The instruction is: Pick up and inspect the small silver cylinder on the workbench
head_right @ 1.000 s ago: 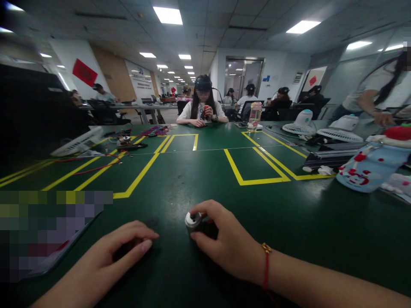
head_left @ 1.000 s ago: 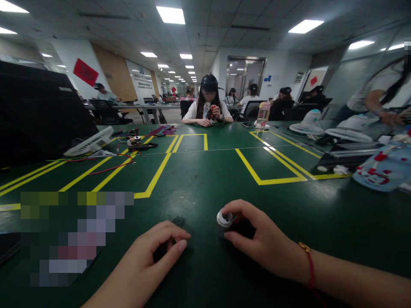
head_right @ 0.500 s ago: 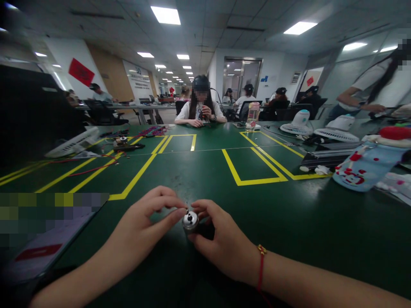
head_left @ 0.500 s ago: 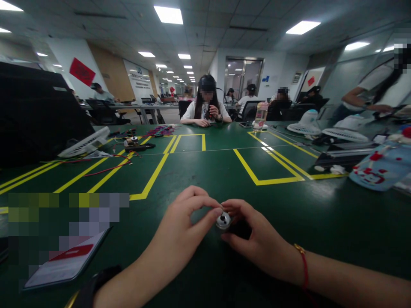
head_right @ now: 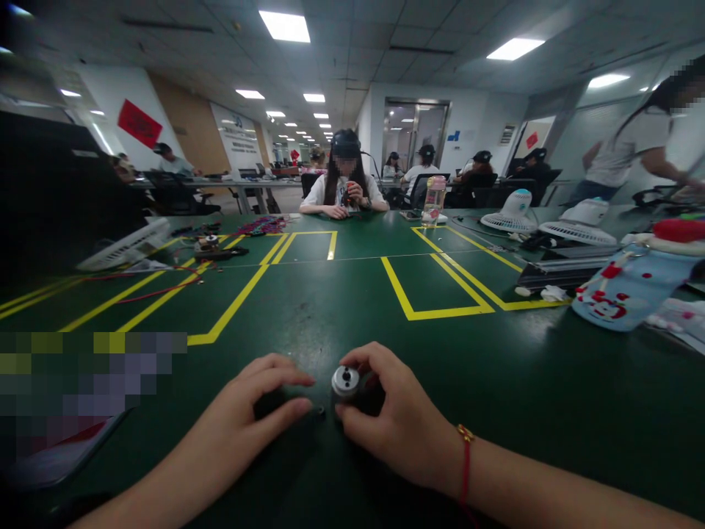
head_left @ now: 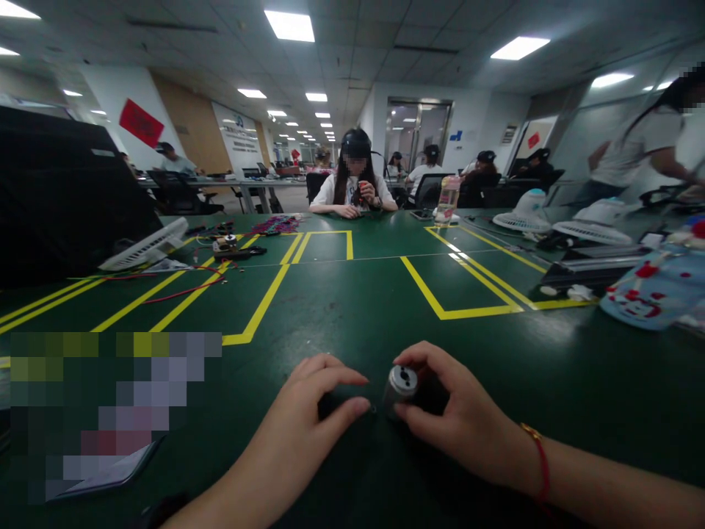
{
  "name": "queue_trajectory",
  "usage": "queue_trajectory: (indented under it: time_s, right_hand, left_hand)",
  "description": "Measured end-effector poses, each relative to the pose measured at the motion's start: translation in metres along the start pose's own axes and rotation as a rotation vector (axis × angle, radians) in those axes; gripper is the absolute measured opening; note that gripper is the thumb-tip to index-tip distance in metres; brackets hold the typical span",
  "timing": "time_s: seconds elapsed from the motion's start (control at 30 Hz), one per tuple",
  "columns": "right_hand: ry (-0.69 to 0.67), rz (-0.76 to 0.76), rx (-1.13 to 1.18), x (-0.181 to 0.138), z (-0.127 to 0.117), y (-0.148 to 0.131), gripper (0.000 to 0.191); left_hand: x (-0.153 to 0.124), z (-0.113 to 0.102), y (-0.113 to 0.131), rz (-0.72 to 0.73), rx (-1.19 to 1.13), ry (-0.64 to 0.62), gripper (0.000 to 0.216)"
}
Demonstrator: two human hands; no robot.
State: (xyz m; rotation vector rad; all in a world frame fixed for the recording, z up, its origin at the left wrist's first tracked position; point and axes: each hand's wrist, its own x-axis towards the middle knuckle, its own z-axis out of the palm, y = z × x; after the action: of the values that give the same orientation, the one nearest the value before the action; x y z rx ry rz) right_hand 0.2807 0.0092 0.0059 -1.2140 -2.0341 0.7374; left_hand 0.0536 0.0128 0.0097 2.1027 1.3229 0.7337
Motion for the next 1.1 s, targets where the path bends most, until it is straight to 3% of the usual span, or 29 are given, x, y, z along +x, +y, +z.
queue_trajectory:
  time_s: [0.17, 0.33, 0.43, 0.53, 0.6, 0.67, 0.73, 0.83, 0.97, 1.03, 1.1]
  right_hand:
    - [0.226, 0.191, -0.168, -0.009, -0.056, 0.037, 0.047]
    - [0.464, 0.48, -0.419, -0.034, -0.132, 0.1, 0.057]
    - [0.488, 0.605, -0.497, -0.05, -0.159, 0.126, 0.054]
    - [0.465, 0.625, -0.498, -0.058, -0.167, 0.137, 0.059]
    - [0.544, 0.531, -0.696, -0.056, -0.162, 0.134, 0.067]
    - [0.614, 0.321, -0.954, -0.05, -0.147, 0.121, 0.075]
    - [0.565, 0.088, -1.051, -0.041, -0.123, 0.1, 0.072]
    - [0.303, -0.103, -0.915, -0.024, -0.072, 0.058, 0.047]
    - [-0.059, -0.162, -0.605, 0.003, -0.008, 0.009, 0.034]
    - [-0.148, -0.177, -0.513, 0.014, 0.007, -0.003, 0.024]
    - [-0.153, -0.182, -0.478, 0.018, 0.008, -0.006, 0.019]
  left_hand:
    - [-0.022, -0.031, -0.021, -0.1, -0.045, 0.058, 0.018]
    - [-0.035, -0.038, -0.04, -0.236, -0.1, 0.117, 0.019]
    - [-0.036, -0.035, -0.041, -0.248, -0.117, 0.118, 0.021]
    - [-0.036, -0.034, -0.04, -0.255, -0.128, 0.105, 0.021]
    - [-0.036, -0.034, -0.039, -0.274, -0.132, 0.101, 0.022]
    - [-0.037, -0.034, -0.039, -0.281, -0.126, 0.101, 0.023]
    - [-0.037, -0.034, -0.038, -0.271, -0.117, 0.099, 0.023]
    - [-0.037, -0.033, -0.036, -0.256, -0.11, 0.099, 0.02]
    - [-0.037, -0.034, -0.035, -0.227, -0.109, 0.075, 0.016]
    - [-0.036, -0.035, -0.034, -0.208, -0.108, 0.061, 0.016]
    - [-0.035, -0.035, -0.034, -0.201, -0.108, 0.057, 0.016]
